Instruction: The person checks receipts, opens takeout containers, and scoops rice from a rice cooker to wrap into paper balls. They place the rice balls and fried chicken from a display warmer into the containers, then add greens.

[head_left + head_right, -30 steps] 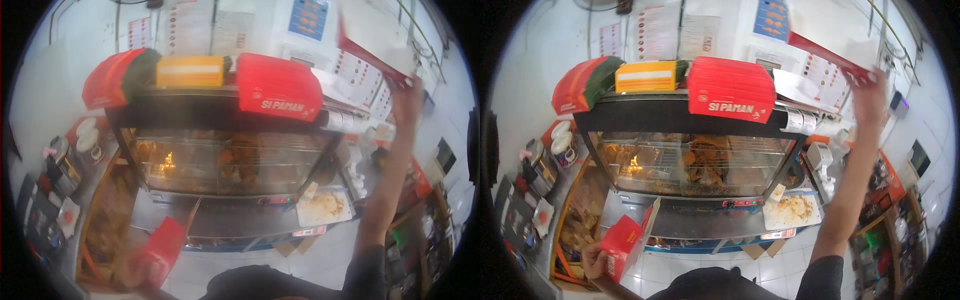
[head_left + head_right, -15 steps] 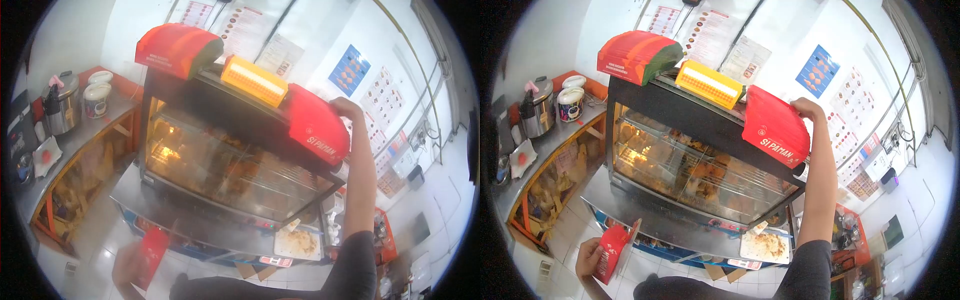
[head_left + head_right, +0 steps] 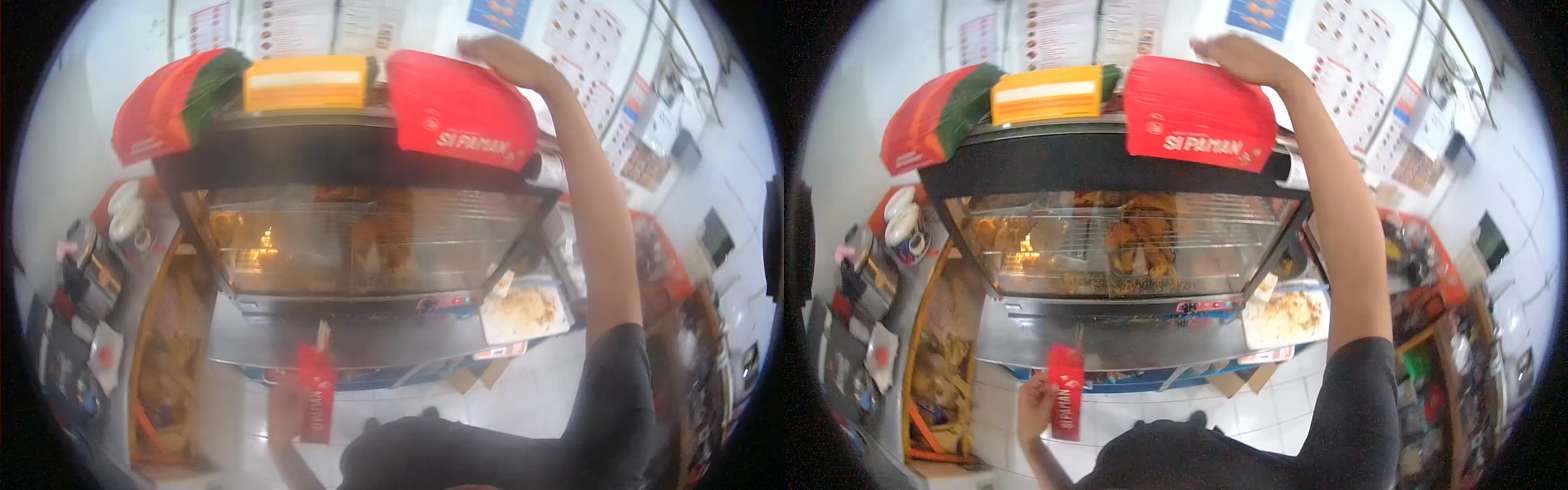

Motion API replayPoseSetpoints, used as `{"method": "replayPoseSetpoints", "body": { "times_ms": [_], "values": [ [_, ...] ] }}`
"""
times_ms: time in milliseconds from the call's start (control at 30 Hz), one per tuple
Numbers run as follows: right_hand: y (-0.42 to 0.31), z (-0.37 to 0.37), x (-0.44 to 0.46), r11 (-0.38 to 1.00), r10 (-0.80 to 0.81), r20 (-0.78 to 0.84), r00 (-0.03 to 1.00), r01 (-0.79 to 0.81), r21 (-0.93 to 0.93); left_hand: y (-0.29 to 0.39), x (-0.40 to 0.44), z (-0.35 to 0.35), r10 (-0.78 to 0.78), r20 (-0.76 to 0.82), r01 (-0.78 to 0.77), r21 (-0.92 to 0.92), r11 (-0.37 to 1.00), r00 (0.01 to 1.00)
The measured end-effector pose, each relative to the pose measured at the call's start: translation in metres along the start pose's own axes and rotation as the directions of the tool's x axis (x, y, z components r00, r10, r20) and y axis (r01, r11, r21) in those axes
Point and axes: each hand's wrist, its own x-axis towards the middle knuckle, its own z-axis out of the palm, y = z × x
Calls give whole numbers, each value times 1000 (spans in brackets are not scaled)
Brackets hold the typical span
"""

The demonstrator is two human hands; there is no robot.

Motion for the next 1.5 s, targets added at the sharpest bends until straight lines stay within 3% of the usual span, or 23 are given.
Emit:
{"method": "replayPoseSetpoints", "body": {
  "times_ms": [67,100,133,167,233,267,333,367,400,467,633,700,800,933,1000,1133,1200,1267,1333,1367,1433,1467,1500],
  "values": [
    [-71,-26,-55,988,127,-395,910,-80,134,8,12,26,59,3,-59,-15,998,998],
    [-107,-27,-92,953,233,-583,778,-65,294,17,18,40,43,11,-42,-117,992,999],
    [-143,-18,-141,880,472,-594,652,-388,273,45,24,49,14,57,-3,-190,982,998],
    [-165,9,-194,874,487,-580,653,-367,319,44,25,62,17,78,-1,-192,981,997],
    [-207,102,-292,765,566,-167,807,-439,471,39,37,96,81,75,-65,-199,978,994],
    [-232,148,-333,660,581,106,807,-543,519,85,40,106,-31,85,61,-379,923,996],
    [-272,212,-390,473,573,409,710,-694,543,66,44,140,36,129,-10,-192,981,991],
    [-286,232,-403,253,625,457,633,-718,649,100,48,140,49,226,-28,-99,995,973],
    [-285,238,-412,223,643,452,619,-715,663,112,49,150,-41,347,69,-71,995,937],
    [-290,239,-440,-171,579,711,399,-793,584,111,47,172,107,378,-84,-76,994,919],
    [-289,252,-494,-407,585,662,468,-537,739,95,62,185,166,388,-176,-10,984,907],
    [-294,272,-525,-444,632,639,438,-472,762,88,68,166,27,344,-23,-17,1000,939],
    [-299,287,-547,-475,652,701,289,-565,675,89,74,115,-64,333,69,-5,998,941],
    [-303,313,-552,-649,628,757,180,-415,637,123,64,39,-112,250,146,-123,982,962],
    [-302,326,-548,-762,605,785,132,-192,619,143,50,5,-266,280,310,-126,942,922],
    [-297,354,-531,-751,591,764,260,-167,638,151,24,-21,-175,131,186,-78,979,976],
    [-293,377,-526,-708,584,798,151,-387,591,145,11,-22,-199,59,201,-24,979,978],
    [-291,407,-536,-671,590,789,171,-440,597,139,4,-22,-221,-6,221,29,975,975],
    [-291,427,-547,-629,597,779,193,-491,603,136,3,-17,-179,-9,173,306,936,984],
    [-295,433,-556,-580,623,768,147,-572,580,132,4,-10,-184,-16,181,300,937,983],
    [-299,430,-566,-527,647,755,104,-655,542,123,8,12,17,-19,-13,198,980,1000],
    [-299,426,-571,-50,819,515,252,-863,503,121,11,22,107,-11,-104,162,981,994],
    [-298,421,-570,418,831,273,485,-867,271,122,16,34,105,-15,-101,161,982,994]
  ]
}}
